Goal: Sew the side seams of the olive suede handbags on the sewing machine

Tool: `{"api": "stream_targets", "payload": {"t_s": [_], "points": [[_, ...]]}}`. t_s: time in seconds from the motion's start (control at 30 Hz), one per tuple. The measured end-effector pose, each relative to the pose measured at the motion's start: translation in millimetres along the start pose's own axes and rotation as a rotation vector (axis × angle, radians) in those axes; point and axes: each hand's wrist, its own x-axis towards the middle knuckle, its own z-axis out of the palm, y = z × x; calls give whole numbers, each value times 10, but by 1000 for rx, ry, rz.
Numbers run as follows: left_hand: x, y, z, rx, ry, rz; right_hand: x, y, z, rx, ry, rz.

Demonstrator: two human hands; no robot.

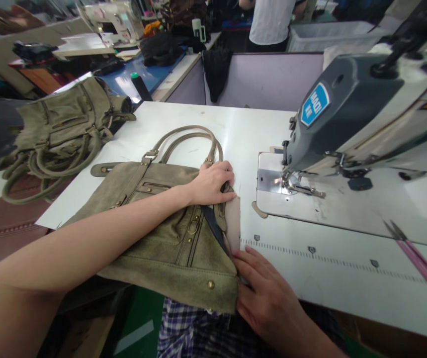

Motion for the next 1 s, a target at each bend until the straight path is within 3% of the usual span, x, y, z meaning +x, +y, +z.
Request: {"api": "stream_targets", "payload": {"t_s": [0.07,0.17,0.3,0.5,0.63,0.87,1.0], "points": [[-6,0,-22,-34,-9,-1,12,-3,76,4,66,-56],[-22,-11,-38,-51,-42,28,39,5,89,36,32,-115],[77,13,3,-29,-30,29,68,137,-113,111,-52,-154],[714,270,115,-15,42,15,-35,557,-570,91,-86,-78],[1061,471,148,-4,50,-20,-163,691,-731,90,-67,-45],[956,647,152,17,65,-65,-272,682,-716,161,-32,-10],[948,653,170,24,97,-64,-259,697,-715,169,-18,0]]}}
